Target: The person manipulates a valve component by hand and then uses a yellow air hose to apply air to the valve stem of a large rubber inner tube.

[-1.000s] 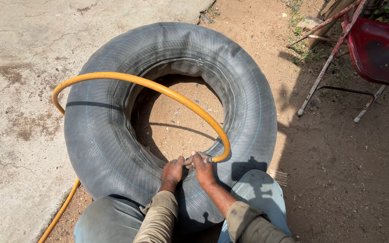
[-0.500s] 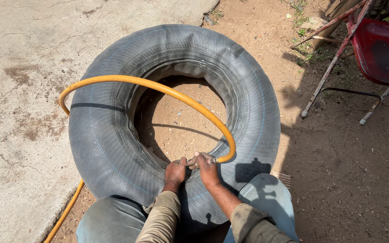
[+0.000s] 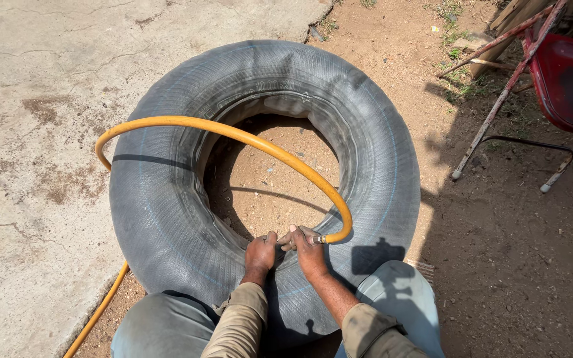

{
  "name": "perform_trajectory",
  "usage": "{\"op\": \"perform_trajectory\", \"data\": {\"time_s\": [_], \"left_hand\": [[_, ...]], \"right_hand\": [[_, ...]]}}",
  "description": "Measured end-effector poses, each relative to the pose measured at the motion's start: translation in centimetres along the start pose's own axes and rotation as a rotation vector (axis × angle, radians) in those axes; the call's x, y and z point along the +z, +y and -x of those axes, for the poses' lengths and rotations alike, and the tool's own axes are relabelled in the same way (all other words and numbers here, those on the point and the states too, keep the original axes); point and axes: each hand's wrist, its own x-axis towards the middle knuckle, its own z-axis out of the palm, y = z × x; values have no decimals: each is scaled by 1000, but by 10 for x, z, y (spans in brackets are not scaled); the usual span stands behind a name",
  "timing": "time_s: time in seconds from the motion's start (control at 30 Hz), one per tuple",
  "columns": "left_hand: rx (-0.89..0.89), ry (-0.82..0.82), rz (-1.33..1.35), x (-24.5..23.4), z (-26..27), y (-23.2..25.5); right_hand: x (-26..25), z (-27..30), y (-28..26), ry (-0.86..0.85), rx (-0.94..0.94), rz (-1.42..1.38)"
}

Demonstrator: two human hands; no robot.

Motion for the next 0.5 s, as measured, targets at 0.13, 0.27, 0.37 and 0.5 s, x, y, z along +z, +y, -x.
{"op": "perform_trajectory", "data": {"time_s": [0.13, 0.27, 0.37, 0.5], "left_hand": [[11, -12, -49, 2, -6, 1], [26, -26, -47, 2, -9, 4], [-8, -46, -67, 0, -13, 7], [46, -45, -109, -2, -24, 11]], "right_hand": [[0, -4, 1, 9, -25, -27], [0, -5, -2, 13, -48, -7], [0, -6, -4, 0, -74, 8], [1, -11, -9, 23, -86, 38]]}}
